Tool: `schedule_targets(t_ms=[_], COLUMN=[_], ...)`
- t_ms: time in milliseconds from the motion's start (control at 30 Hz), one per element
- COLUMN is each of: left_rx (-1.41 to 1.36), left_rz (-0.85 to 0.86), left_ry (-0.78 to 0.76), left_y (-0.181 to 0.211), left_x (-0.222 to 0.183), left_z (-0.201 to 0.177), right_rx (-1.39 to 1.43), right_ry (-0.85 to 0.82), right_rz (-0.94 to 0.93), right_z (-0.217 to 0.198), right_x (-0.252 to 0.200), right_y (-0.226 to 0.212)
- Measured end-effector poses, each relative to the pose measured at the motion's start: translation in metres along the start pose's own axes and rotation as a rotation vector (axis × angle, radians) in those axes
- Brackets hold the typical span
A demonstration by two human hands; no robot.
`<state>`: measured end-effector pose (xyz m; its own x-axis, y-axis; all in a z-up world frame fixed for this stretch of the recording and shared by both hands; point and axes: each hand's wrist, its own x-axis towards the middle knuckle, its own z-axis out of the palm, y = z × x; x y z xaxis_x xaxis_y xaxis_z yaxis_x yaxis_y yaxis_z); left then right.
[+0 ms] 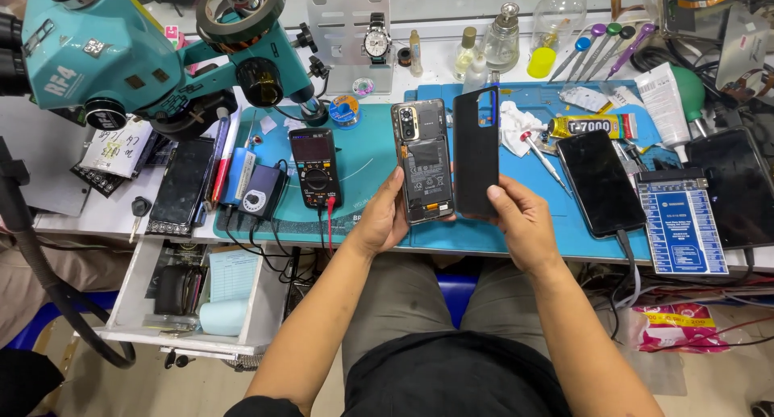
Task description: Technician reassembling a mobile phone by installing internal components and attaching the back cover with adhesive.
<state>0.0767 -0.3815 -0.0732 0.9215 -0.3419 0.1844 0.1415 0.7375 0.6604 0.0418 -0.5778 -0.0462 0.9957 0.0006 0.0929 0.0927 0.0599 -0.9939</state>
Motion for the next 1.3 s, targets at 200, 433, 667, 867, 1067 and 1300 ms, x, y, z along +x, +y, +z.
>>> schedule_targets(t_ms=[200, 433, 667, 867, 1067, 1300], left_rx=[-0.021, 0.235, 0.937, 0.574, 0.516, 1.01], left_rz=[0.005, 0.226, 0.213, 0.22, 0.18, -0.079], left_ry=[0.04, 0.162, 0.544, 0.513, 0.484, 0.304], left_y=[0.009, 0.008, 0.014, 0.05, 0.061, 0.076], left_x=[-0.001, -0.029, -0.103, -0.091, -0.093, -0.054], left_z=[0.018, 0.003, -0.07, -0.011, -0.012, 0.06], right_rx=[0.203, 0.064, 0.07, -0.2, -0.853, -0.76], right_ry=[0.085, 0.106, -0.066, -0.074, -0.04, 0.066], right_rz=[-0.021, -0.021, 0.111, 0.138, -0.191, -0.241], right_z=[-0.013, -0.016, 0.04, 0.094, 0.091, -0.037], right_x=[0.006, 0.017, 0.056, 0.083, 0.09, 0.065], right_y=[0.024, 0.018, 0.044, 0.039, 0.035, -0.009])
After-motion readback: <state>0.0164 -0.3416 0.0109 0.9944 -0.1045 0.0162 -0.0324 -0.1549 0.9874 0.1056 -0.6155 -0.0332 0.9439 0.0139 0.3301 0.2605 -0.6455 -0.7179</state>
